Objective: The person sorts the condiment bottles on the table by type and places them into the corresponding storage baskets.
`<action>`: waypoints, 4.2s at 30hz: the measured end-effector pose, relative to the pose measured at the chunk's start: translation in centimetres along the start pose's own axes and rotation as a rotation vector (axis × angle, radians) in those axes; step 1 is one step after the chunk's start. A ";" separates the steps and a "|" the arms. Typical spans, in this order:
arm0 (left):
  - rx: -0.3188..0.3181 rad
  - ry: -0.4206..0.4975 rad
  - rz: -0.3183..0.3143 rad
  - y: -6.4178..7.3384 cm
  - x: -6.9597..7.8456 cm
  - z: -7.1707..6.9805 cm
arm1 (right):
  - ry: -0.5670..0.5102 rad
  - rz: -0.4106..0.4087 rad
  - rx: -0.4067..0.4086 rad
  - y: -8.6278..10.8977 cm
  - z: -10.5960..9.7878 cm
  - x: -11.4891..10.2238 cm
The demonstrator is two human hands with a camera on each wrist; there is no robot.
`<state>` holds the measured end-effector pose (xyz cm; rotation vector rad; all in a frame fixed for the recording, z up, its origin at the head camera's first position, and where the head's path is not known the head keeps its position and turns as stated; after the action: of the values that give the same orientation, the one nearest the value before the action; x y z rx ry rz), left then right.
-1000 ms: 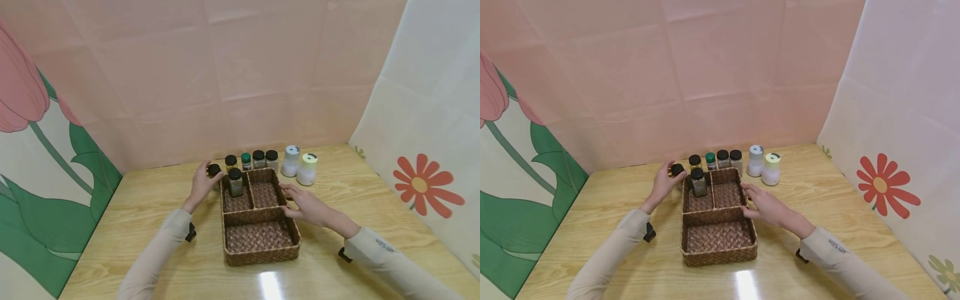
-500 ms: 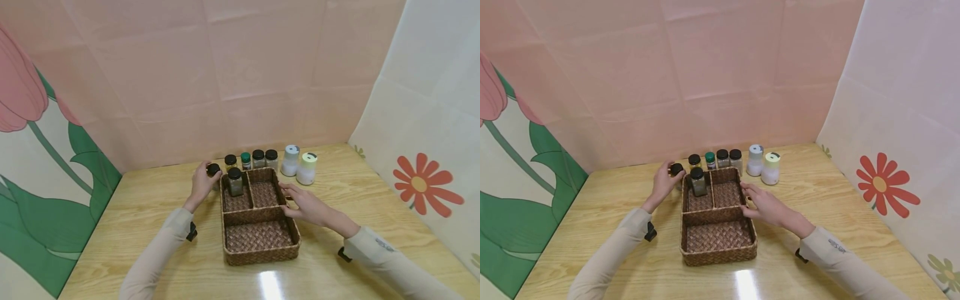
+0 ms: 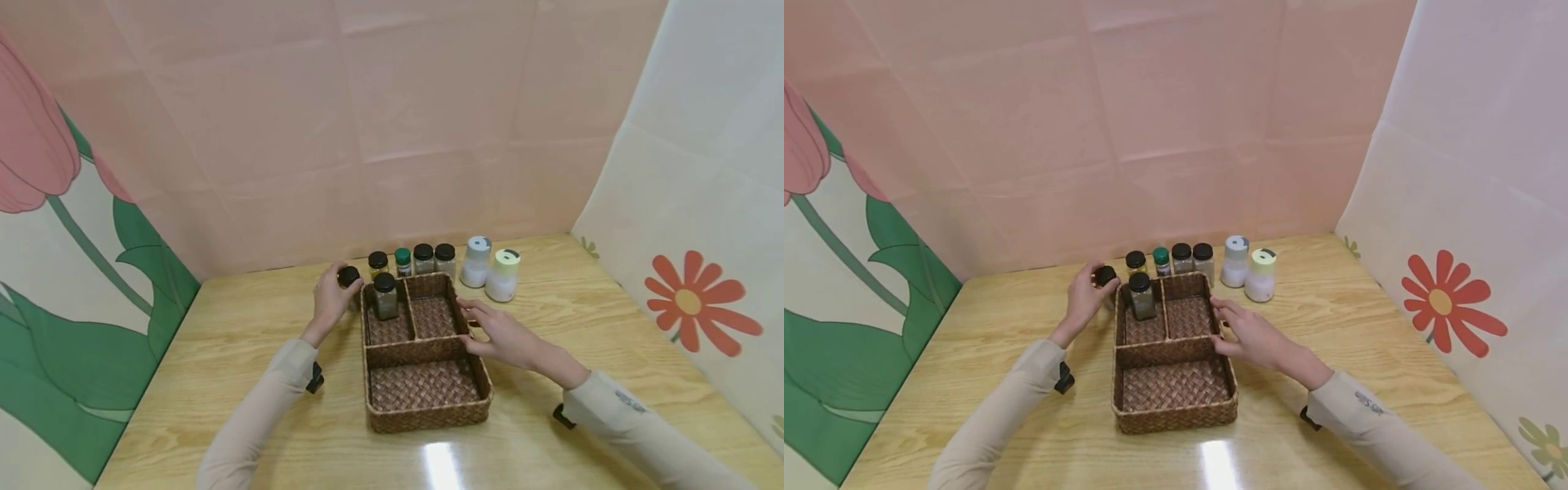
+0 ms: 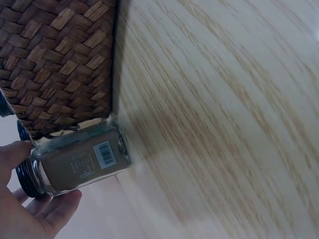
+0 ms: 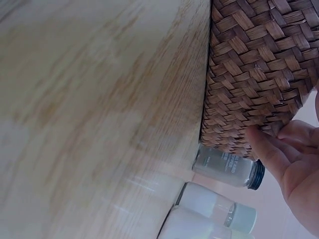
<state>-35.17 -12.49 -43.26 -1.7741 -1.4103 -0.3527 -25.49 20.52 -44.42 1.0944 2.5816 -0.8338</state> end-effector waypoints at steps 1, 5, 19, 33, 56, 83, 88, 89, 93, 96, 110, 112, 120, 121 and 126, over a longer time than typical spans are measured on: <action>0.003 0.003 0.004 0.0 0.0 0.0 | 0.001 0.002 -0.002 0.0 0.0 0.0; 0.015 0.011 0.019 0.0 -0.1 0.0 | -0.002 0.003 -0.005 0.1 0.1 0.1; 0.035 0.048 -0.018 0.2 0.0 -0.2 | -0.007 -0.001 -0.006 0.1 0.3 0.5; 0.031 0.078 -0.031 0.1 0.2 -1.2 | -0.013 -0.006 0.000 0.2 0.2 0.4; 0.115 0.099 -0.006 -0.2 2.8 -4.4 | -0.010 -0.002 -0.002 0.1 0.0 0.1; 0.092 0.104 0.099 0.6 6.5 -6.3 | -0.024 -0.017 0.010 -0.1 -0.1 0.1; 0.098 0.111 0.123 1.3 7.4 -6.3 | -0.025 -0.003 -0.004 0.0 0.0 0.1; 0.096 0.116 0.129 1.4 7.6 -6.3 | -0.025 -0.001 -0.006 0.0 0.0 0.1; 0.087 0.145 0.151 1.7 8.2 -6.1 | -0.021 -0.003 -0.005 0.1 0.0 0.2; 0.080 0.163 0.169 1.8 8.5 -5.9 | -0.018 -0.005 -0.005 0.0 0.0 0.2; -0.001 0.188 0.230 3.2 9.5 -4.1 | -0.010 0.008 -0.013 0.2 0.1 0.3; -0.020 0.195 0.234 3.4 9.6 -3.8 | -0.012 0.008 -0.014 0.2 0.1 0.3; -0.095 0.153 0.222 4.2 9.1 -2.4 | -0.014 0.023 -0.023 0.2 0.2 0.4; -0.105 0.145 0.222 4.2 9.0 -2.1 | -0.014 0.025 -0.023 0.2 0.2 0.4; -0.161 0.145 0.229 4.6 8.7 -1.2 | -0.014 0.033 -0.025 0.3 0.2 0.5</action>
<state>-27.83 -7.65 -38.70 -1.9750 -1.0906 -0.4721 -25.68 20.83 -44.93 1.1172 2.5478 -0.7960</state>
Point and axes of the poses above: each hand's wrist, its own y-axis away from the middle knuckle, its own z-axis out of the palm, x = y × z, the point moved 3 cm from there along -y, towards the middle knuckle, and after that the axes turned 4 degrees about -y, right-handed, at the moved point
